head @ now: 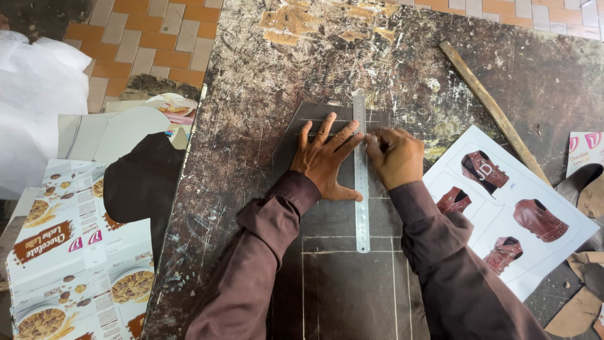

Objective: The person uses a metal ruler and chalk to draw straight lines on a large sheet of dark paper, referencing a printed image of a leather vest. They briefly handle a black leather jacket with another person before returning to mark the paper.

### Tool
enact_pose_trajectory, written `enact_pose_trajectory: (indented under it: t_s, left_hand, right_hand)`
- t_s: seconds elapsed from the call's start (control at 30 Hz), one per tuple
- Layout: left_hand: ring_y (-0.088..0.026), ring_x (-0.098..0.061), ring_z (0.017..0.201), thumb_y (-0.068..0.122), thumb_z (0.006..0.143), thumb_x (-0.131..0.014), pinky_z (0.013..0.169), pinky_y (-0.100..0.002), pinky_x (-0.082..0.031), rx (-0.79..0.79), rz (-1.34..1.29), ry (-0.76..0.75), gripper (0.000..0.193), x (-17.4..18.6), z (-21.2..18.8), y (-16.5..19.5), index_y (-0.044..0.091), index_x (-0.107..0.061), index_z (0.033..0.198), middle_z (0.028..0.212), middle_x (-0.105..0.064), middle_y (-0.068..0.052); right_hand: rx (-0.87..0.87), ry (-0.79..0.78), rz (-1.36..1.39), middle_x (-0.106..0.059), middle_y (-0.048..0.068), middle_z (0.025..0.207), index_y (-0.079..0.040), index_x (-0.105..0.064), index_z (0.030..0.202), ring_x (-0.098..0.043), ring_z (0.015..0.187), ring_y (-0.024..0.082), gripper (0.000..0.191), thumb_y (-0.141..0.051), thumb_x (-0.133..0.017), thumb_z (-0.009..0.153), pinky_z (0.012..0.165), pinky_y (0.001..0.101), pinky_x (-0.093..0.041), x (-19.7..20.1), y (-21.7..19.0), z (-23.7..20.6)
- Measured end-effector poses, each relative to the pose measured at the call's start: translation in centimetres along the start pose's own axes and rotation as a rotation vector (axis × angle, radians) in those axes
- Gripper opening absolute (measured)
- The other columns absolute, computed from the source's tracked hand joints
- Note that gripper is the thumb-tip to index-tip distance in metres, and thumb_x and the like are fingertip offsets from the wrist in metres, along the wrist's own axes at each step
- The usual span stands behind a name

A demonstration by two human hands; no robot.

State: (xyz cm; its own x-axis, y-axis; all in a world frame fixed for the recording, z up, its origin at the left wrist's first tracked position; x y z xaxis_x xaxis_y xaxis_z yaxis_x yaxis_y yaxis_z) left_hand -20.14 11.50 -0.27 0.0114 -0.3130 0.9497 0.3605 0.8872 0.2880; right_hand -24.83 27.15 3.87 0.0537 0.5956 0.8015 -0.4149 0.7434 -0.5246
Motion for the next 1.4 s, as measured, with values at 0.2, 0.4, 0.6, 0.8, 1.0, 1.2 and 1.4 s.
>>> enact_pose_trajectory:
  t_s: [0.2, 0.4, 0.6, 0.8, 1.0, 1.2, 1.4]
  left_hand:
    - [-0.040, -0.007, 0.155, 0.099, 0.048, -0.066, 0.119, -0.071, 0.003, 0.011, -0.009, -0.031, 0.139, -0.4, -0.1, -0.1, 0.023, -0.032, 0.158, 0.169, -0.021, -0.002]
    - [-0.039, -0.009, 0.153, 0.096, 0.055, -0.063, 0.116, -0.074, -0.003, -0.060, 0.075, -0.018, 0.128, 0.4, -0.7, 0.7, 0.024, -0.034, 0.157, 0.167, -0.020, -0.004]
    - [-0.030, -0.017, 0.158, 0.035, 0.085, -0.077, 0.120, -0.070, -0.020, -0.386, 0.216, -0.033, 0.049, 1.4, -3.1, 6.9, 0.031, -0.062, 0.131, 0.161, -0.035, 0.000]
    - [-0.029, -0.024, 0.148, 0.012, 0.071, -0.081, 0.110, -0.064, -0.027, -0.265, 0.213, -0.418, 0.060, 1.8, -1.8, 9.0, 0.035, -0.065, 0.124, 0.145, -0.039, -0.003]
    - [-0.029, -0.046, 0.127, 0.025, 0.094, -0.060, 0.102, -0.061, -0.032, -0.407, 0.414, -0.294, 0.020, 4.0, -0.6, 12.5, 0.037, -0.072, 0.105, 0.122, -0.055, 0.000]
    - [-0.019, -0.062, 0.102, 0.016, 0.090, -0.057, 0.105, -0.046, -0.042, -0.521, 0.147, 0.172, 0.017, 10.6, -8.7, 13.0, 0.024, -0.069, 0.099, 0.094, -0.062, 0.003]
    - [-0.021, -0.067, 0.090, 0.009, 0.090, -0.059, 0.078, -0.040, -0.049, 0.004, -0.057, 0.165, 0.040, 12.9, -20.3, 11.1, 0.024, -0.064, 0.127, 0.095, -0.064, -0.001]
  right_hand:
    - [-0.050, -0.109, 0.004, -0.076, 0.017, 0.086, -0.005, -0.080, 0.105, -0.072, 0.066, 0.023, 0.024, -0.024, -0.071, 0.094, 0.064, 0.0345, -0.058, 2.8, -2.9, -7.4]
    - [-0.507, -0.154, 0.454, -0.070, 0.012, 0.077, -0.002, -0.079, 0.109, -0.061, 0.061, 0.016, 0.025, -0.016, -0.069, 0.090, 0.056, 0.0300, -0.050, 6.2, -2.4, -16.9]
    - [-1.010, -0.061, 1.226, -0.067, 0.010, 0.070, 0.004, -0.061, 0.094, -0.062, 0.057, 0.017, 0.019, 0.005, -0.043, 0.088, 0.051, 0.0308, -0.052, 4.9, 1.5, -25.9]
    - [-0.909, -0.137, 1.367, -0.053, 0.004, 0.059, 0.002, -0.066, 0.093, -0.046, 0.044, 0.011, 0.011, -0.001, -0.056, 0.095, 0.040, 0.0274, -0.036, 2.0, 3.4, -33.9]
    - [-0.755, -0.220, 1.006, -0.061, 0.003, 0.068, 0.004, -0.073, 0.097, -0.051, 0.058, 0.007, 0.010, -0.004, -0.072, 0.091, 0.054, 0.0226, -0.039, 3.5, 4.3, -37.7]
    - [-0.781, 0.077, 0.458, -0.076, 0.006, 0.080, -0.002, -0.077, 0.104, -0.061, 0.064, 0.009, 0.022, -0.004, -0.075, 0.082, 0.058, 0.0229, -0.046, 12.3, 8.6, -43.3]
    - [-0.934, 0.283, 0.403, -0.074, 0.008, 0.094, -0.001, -0.071, 0.115, -0.065, 0.076, 0.010, 0.027, -0.015, -0.072, 0.092, 0.066, 0.0240, -0.052, 19.1, 13.3, -46.0]
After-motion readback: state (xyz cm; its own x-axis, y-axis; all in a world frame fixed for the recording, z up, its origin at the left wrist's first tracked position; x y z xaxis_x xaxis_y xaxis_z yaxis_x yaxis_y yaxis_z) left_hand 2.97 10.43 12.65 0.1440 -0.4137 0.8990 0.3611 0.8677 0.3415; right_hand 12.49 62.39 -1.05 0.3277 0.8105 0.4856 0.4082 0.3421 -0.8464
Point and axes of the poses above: each hand's wrist, its own z-axis towards the middle knuckle, its own x-axis out of the back of the hand, y = z × x, the point moved 5 cm from there along z, towards the middle knuckle
